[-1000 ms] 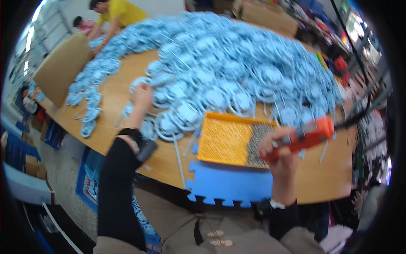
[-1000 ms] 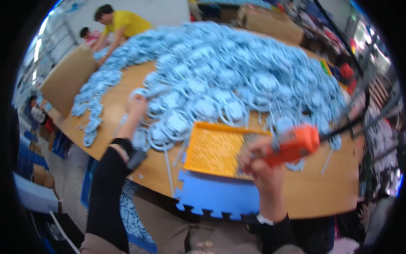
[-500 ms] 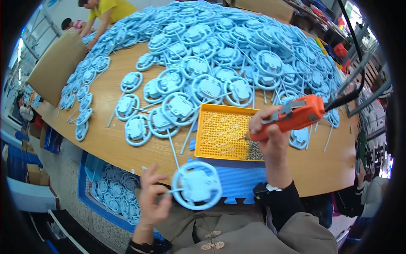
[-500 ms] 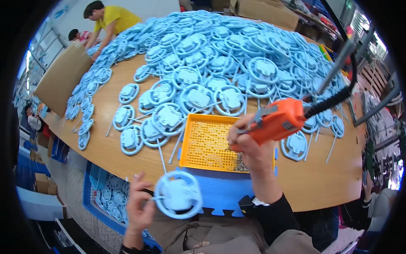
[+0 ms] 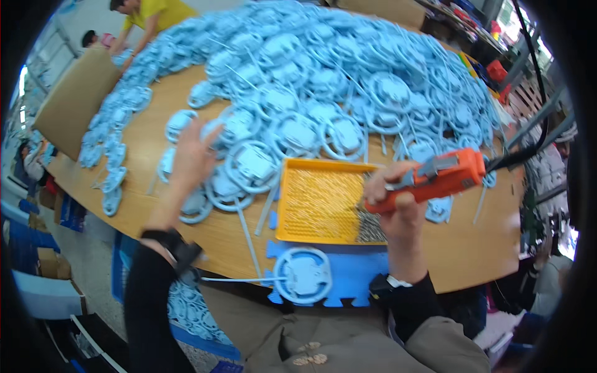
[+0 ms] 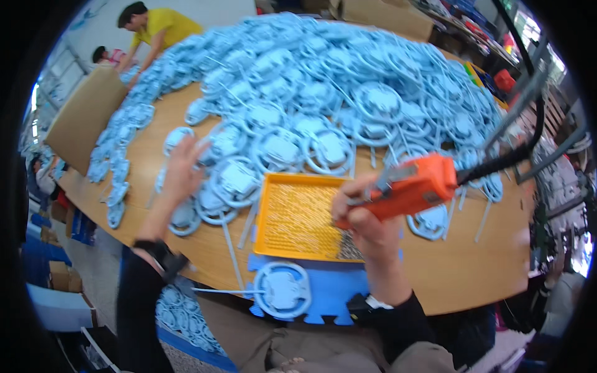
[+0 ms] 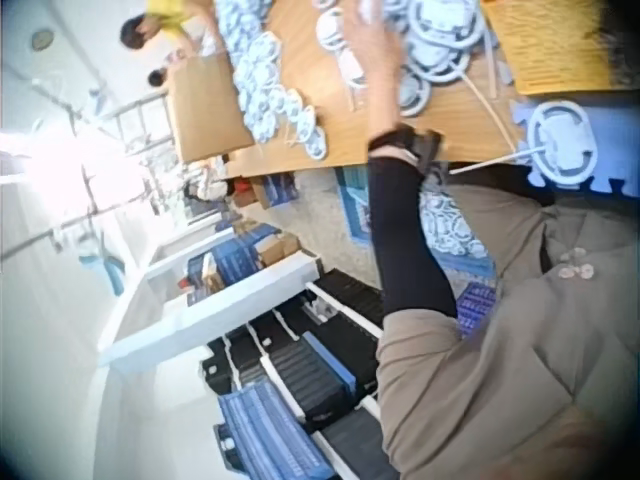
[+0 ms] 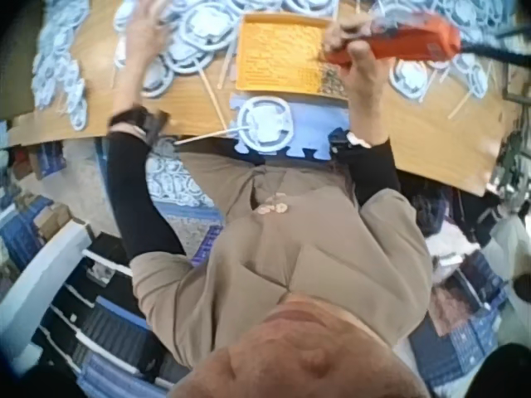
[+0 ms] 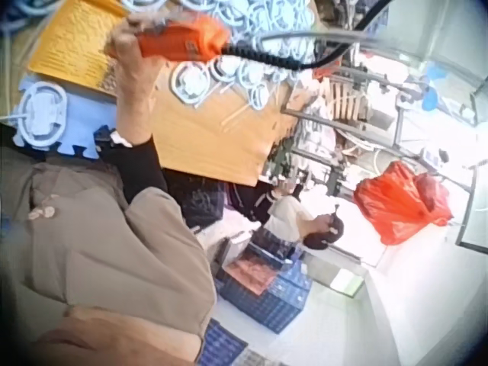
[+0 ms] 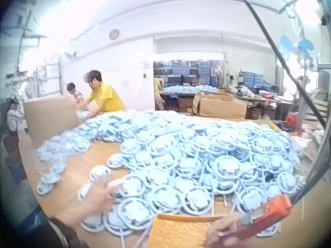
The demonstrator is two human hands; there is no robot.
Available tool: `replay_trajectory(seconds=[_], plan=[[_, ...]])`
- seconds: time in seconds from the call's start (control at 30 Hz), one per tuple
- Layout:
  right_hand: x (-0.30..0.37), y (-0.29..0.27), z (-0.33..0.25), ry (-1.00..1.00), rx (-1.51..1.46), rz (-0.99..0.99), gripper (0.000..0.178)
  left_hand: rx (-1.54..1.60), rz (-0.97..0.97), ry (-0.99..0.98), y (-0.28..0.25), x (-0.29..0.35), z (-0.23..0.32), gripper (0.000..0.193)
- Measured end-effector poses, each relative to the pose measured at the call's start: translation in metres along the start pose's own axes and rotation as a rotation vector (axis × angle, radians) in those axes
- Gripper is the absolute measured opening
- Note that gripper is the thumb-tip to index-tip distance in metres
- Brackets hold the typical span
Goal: Manually assemble plastic toy components using an electric screwdriver.
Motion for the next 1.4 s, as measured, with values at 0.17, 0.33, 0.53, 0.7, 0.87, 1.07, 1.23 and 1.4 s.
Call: replay_trajectory(seconds=[0.17,0.33,0.53,0.7,0.87,1.07,1.23,1.4], plan=[[-0.003,0.001,0.003,0.064,0.028,0.007,0.05,0.102,-0.108,0.096,0.021,-0.036,-0.015,0.064],[-0.002,-0.005,0.012,0.08,0.035,0.013,0.05,0.133,0.058,0.11,-0.019,-0.043,-0.007,0.048],[-0.001,-0.011,0.018,0.088,0.044,0.006,0.045,0.094,0.181,0.172,-0.148,-0.047,0.029,0.041],[-0.003,-0.01,0.019,0.062,-0.018,0.024,0.043,0.393,-0.224,-0.088,-0.162,-0.016,0.093,0.038],[0.0,0.001,0.018,0.046,0.069,0.027,0.041,0.678,-0.391,-0.373,-0.085,0.052,0.091,0.032],[0.002,0.015,-0.008,-0.042,0.135,0.019,0.051,0.322,0.097,-0.387,-0.074,0.078,0.102,0.028],[0.018,0.038,-0.04,-0.032,0.081,-0.028,0.06,0.44,-0.175,-0.214,-0.097,0.09,0.21,0.065],[0.052,0.064,-0.042,0.127,0.103,-0.168,0.063,0.3,-0.131,-0.31,-0.078,0.115,0.25,0.076]])
Point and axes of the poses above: each hand's wrist, its own x-axis away from the middle knuckle, its own y-axis out of the palm, z = x × y, the point moved 2 cm from there along -x, towards the middle knuckle, and after that the axes turned 9 degrees about z, right-handed, at the moved point
